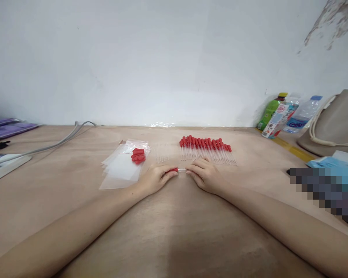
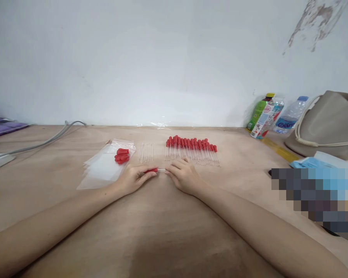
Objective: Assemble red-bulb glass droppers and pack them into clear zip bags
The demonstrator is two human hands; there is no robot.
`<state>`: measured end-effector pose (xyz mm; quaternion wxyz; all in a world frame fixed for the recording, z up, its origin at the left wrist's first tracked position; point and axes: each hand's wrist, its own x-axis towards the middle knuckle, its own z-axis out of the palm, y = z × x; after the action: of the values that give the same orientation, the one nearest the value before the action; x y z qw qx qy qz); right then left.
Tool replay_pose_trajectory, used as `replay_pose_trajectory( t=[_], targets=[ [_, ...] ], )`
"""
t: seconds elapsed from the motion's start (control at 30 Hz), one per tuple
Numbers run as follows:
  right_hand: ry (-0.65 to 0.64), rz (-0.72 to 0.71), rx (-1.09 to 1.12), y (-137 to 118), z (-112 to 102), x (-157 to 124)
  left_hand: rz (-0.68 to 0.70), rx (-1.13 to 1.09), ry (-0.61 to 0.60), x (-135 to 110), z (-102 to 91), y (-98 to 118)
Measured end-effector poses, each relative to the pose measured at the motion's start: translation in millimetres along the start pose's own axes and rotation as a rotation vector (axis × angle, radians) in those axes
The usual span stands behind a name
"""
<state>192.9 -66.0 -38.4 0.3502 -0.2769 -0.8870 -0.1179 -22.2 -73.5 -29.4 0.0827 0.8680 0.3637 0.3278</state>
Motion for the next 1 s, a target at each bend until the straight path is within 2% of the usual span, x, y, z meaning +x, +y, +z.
replay_pose_trajectory(
  t=[0.17,0.4,0.57,0.67,1.0],
  targets=[
    [0.015,-0.033,0.042,-2.3,-0.9,2.0,0.01,-0.055,-0.008,-1.1,-0.1,-1.0],
    [0.016,-0.039,0.042,-1.8,-1.4,1.8,-0.048,-0.156,-0.054,-2.6,-2.0,0.1],
    [0.015,-0.013,0.077,-5.2,-1.3,2.1,-0.023,-0.123,-0.02,-3.5,-1.8,6.5],
    [-0.007,-0.008,0.094,-9.6,-3.2,3.5,0.006,-0.113,-0.047,-4.7,-0.9,8.5],
    [-0.08,0.062,0.15,-15.0,-0.7,7.6,0.038,0.011,-0.06,-6.2,1.9,3.6]
  ],
)
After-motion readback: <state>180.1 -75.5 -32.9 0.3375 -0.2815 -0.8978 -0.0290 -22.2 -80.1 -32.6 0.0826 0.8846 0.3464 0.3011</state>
